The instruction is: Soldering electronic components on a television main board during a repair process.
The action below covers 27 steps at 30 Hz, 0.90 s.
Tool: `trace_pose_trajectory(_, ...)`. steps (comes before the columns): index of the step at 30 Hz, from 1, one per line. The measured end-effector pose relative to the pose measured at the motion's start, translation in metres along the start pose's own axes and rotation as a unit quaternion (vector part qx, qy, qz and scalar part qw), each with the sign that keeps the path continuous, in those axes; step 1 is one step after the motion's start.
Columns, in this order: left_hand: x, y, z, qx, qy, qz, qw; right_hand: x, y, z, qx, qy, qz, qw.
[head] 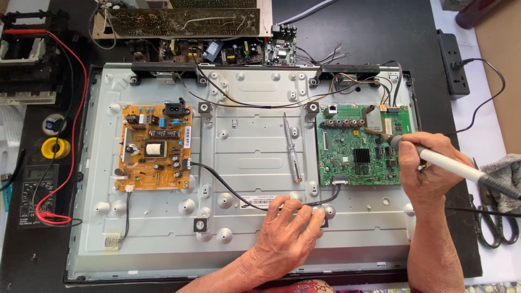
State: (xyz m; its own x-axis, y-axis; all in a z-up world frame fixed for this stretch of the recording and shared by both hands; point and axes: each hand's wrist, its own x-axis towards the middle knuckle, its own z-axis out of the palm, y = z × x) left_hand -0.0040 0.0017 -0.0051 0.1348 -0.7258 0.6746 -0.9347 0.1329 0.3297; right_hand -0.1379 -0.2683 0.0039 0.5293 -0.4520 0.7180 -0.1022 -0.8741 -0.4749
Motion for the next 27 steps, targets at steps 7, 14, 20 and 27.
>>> trace_pose_trajectory(7,-0.001,0.000,0.001,-0.005,-0.007,-0.005,1.000,-0.004,0.009,0.000,-0.036,0.012,-0.015,0.999)
trace_pose_trajectory(14,0.000,0.000,0.001,-0.005,0.002,-0.007,1.000,-0.001,0.009,0.003,-0.035,0.002,-0.010,0.999)
trace_pose_trajectory(20,0.001,0.000,0.000,-0.006,0.002,-0.004,1.000,0.004,0.002,0.003,-0.035,-0.001,0.016,0.999)
trace_pose_trajectory(27,0.002,0.003,-0.006,-0.018,-0.035,-0.011,0.999,-0.004,0.007,0.002,-0.002,0.029,0.039,0.999)
